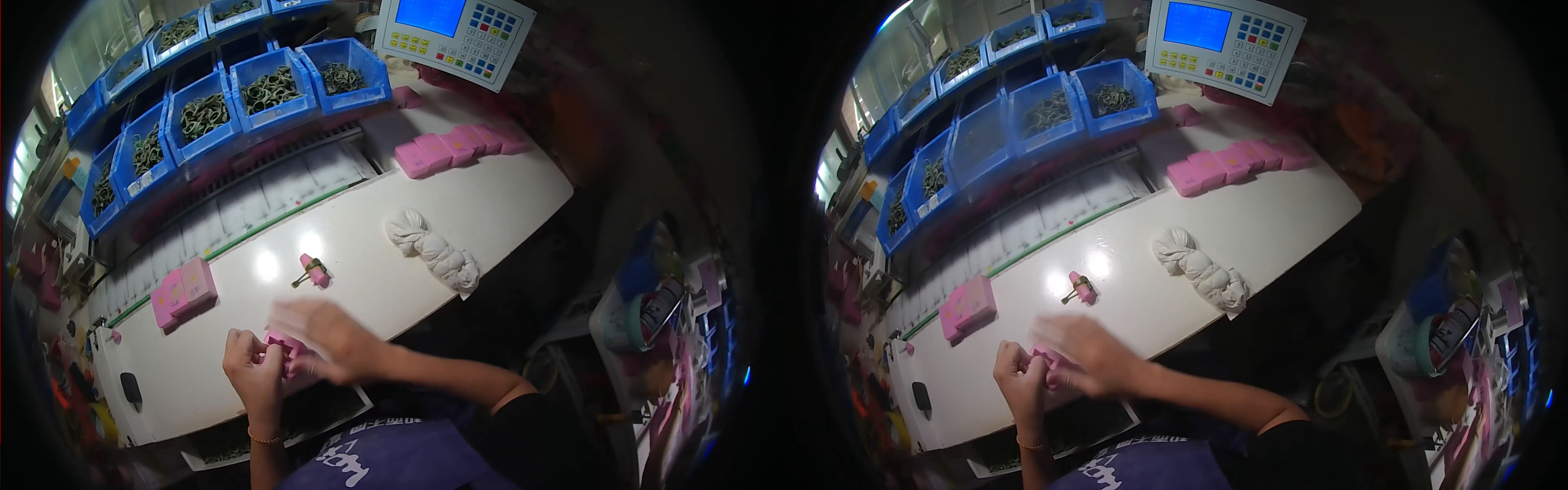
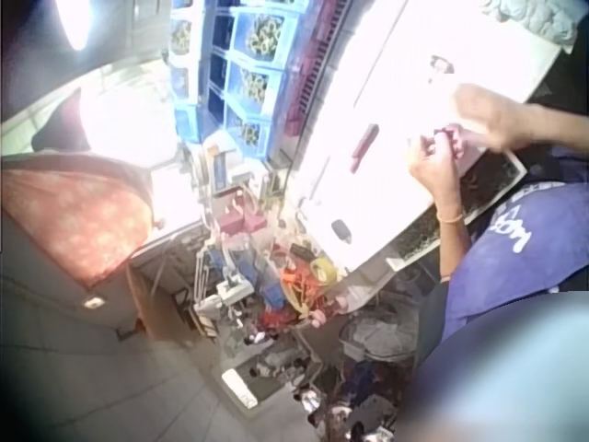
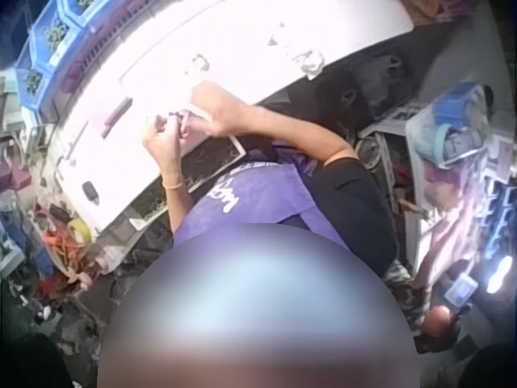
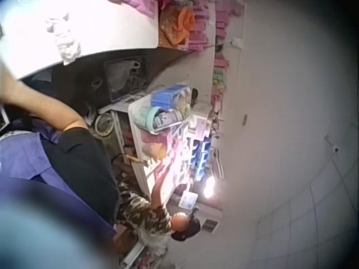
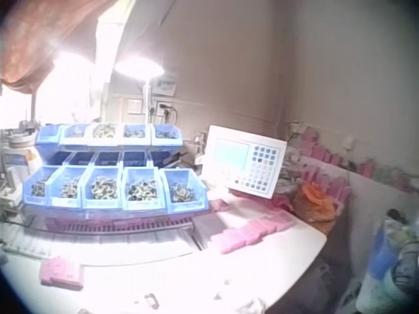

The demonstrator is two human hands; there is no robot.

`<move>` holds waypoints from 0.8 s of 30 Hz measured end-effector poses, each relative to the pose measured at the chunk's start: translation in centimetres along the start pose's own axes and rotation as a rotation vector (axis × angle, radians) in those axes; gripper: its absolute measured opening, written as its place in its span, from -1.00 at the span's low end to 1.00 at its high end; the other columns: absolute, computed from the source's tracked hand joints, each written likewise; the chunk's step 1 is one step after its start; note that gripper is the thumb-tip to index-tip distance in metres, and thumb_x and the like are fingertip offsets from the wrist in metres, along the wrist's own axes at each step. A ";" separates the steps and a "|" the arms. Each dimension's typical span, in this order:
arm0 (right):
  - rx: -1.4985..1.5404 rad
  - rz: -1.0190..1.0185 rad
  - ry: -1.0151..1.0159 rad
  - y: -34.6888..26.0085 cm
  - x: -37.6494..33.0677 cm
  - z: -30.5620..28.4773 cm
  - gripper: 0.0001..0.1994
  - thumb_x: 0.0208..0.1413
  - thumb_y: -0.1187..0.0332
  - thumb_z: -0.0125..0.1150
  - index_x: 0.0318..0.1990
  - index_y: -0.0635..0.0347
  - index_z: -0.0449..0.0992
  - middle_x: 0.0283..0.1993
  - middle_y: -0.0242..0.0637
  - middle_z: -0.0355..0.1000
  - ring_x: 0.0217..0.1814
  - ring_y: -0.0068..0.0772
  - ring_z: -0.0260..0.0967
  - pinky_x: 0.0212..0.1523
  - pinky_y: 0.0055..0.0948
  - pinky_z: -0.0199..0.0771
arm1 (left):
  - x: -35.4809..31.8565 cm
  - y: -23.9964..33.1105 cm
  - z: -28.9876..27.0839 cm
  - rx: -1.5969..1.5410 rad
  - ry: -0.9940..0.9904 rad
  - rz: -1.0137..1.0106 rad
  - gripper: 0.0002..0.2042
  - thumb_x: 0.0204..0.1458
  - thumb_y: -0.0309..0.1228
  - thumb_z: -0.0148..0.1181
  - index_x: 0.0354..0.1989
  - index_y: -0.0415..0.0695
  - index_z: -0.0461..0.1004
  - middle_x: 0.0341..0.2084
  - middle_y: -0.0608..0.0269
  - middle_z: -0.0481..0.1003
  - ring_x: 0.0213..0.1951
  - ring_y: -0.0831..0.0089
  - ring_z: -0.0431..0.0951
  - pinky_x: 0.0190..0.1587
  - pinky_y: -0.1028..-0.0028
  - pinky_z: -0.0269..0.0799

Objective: Manually assemble small decorative product components using molds and fasteners.

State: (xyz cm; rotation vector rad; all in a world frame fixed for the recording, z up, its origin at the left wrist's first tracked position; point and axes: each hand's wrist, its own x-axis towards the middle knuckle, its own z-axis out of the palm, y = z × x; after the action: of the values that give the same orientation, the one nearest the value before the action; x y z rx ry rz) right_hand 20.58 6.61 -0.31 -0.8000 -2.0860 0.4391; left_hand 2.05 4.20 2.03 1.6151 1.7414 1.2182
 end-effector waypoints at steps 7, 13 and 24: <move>-0.156 0.046 -0.001 0.7 1.6 1.2 -0.57 0.27 0.23 0.09 0.28 0.03 0.42 0.49 -0.19 0.12 0.48 0.02 0.01 0.48 0.18 -0.25 | -2.0 -0.2 0.3 -0.077 0.002 -0.001 -0.71 -0.13 -0.55 0.30 -0.20 -0.18 0.41 -0.28 0.17 0.38 -0.16 0.42 0.37 -0.14 0.44 0.32; -0.340 0.156 -0.167 3.3 4.5 1.5 -0.56 0.31 0.14 -0.02 0.29 -0.01 0.42 0.58 -0.12 -0.11 0.62 0.08 -0.33 0.48 0.29 -0.57 | -1.2 -1.6 -1.9 0.381 -0.328 0.381 0.02 -0.22 -0.05 0.51 0.42 -0.18 0.09 0.23 0.03 0.36 0.42 0.14 0.03 0.45 0.04 -0.26; -0.890 0.342 -0.023 6.0 -0.8 -10.8 -0.39 0.11 0.34 0.21 0.37 0.07 0.30 0.52 -0.11 0.05 0.52 0.08 -0.02 0.45 0.13 -0.06 | 1.1 -1.8 -1.3 0.301 -0.466 0.329 0.42 -0.51 0.31 0.49 0.48 -0.28 -0.17 0.30 0.27 0.35 0.27 0.14 0.23 0.43 -0.23 -0.42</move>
State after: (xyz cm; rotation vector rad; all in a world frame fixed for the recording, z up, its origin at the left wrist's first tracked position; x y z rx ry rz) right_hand 31.98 10.77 2.26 -1.6733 -2.1447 -0.3589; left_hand -0.15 4.99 1.41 2.2172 1.4436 0.6406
